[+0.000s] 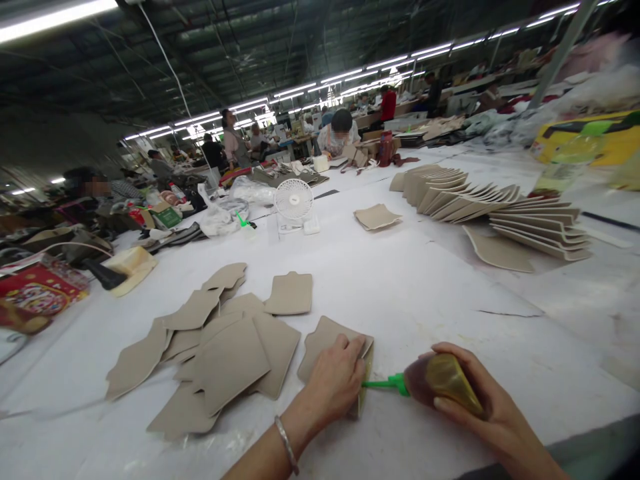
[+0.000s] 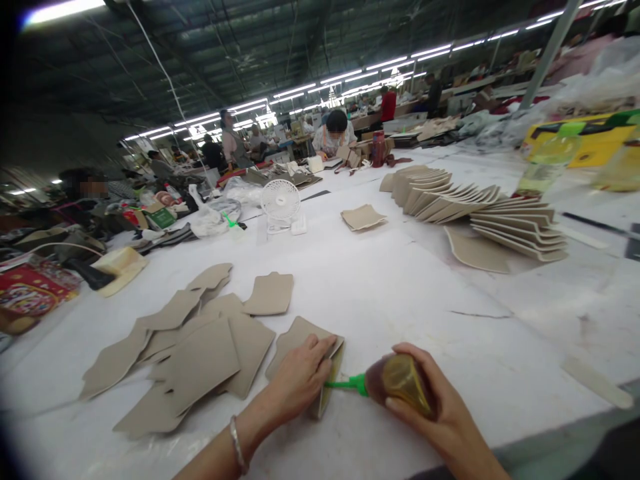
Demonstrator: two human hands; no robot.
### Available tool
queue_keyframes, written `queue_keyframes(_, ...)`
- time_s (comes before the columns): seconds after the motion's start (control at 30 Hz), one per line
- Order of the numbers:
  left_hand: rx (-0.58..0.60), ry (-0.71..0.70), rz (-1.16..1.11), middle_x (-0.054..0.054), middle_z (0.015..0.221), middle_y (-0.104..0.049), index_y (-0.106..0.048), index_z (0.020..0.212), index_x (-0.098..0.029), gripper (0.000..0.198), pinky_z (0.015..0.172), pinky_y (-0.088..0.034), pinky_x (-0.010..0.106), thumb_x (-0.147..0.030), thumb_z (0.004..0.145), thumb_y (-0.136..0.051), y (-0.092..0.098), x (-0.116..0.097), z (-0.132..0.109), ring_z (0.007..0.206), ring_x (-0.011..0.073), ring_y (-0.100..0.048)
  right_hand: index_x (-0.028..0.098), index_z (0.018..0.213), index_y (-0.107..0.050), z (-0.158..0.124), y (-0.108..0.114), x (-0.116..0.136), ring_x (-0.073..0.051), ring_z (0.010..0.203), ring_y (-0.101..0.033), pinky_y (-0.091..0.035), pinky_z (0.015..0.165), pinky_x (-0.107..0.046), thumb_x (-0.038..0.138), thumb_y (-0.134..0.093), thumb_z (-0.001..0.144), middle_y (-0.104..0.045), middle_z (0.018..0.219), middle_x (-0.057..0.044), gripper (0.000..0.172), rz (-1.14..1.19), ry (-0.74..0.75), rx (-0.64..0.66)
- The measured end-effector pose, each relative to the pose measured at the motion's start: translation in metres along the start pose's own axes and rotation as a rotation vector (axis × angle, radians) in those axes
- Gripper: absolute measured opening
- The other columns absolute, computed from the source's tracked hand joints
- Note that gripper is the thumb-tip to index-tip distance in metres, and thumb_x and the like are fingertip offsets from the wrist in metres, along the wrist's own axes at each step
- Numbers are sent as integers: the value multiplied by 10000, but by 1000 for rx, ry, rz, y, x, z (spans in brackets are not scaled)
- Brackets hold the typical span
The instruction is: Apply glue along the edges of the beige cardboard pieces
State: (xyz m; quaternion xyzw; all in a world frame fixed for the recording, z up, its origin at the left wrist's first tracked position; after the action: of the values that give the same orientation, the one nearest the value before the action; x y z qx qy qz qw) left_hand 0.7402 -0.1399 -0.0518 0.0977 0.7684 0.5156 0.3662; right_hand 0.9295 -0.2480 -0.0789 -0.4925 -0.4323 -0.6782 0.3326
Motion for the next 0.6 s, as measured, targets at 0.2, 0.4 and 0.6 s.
queue_keyframes(0.2,-11,-4,-122,72,1131,-593,-496,1341,-250,457,909,-425,323,-272,908,-352,3,1,2,1012,230,-587,263,1222,-560,-5,-4,-20,-317,1058,-630,-551,899,-370,472,-756,705,-659,1152,-77,591,214,-157,62)
queue_keyframes(0.4,-250,177,-167,109,1208,-545,-561,1250,-162,408,999,-351,304,-323,896,-439,41,43,-4,1130,230,-498,281,1164,-620,-1,14,-60,-348,1075,-636,-608,808,-427,471,-718,725,-643,1254,-81,489,839,-451,-160)
queue_keyframes(0.6,-231,397,-376,29,818,-585,-598,966,-164,398,740,-388,303,-183,581,-697,37,92,6,789,210,-538,307,1053,-719,15,33,-124,-329,1018,-668,-640,736,-377,567,-577,835,-666,1221,-52,367,990,-415,-223)
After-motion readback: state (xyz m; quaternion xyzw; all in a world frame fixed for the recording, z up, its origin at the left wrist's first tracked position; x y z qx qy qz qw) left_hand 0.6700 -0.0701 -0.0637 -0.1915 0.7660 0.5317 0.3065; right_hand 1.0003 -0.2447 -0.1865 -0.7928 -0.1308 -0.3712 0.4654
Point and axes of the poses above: each hand's wrist, its own z-axis towards the middle knuckle, its own y-axis out of the back of the hand, x = y × z, the point moved 9 cm from there along z, towards the middle knuckle
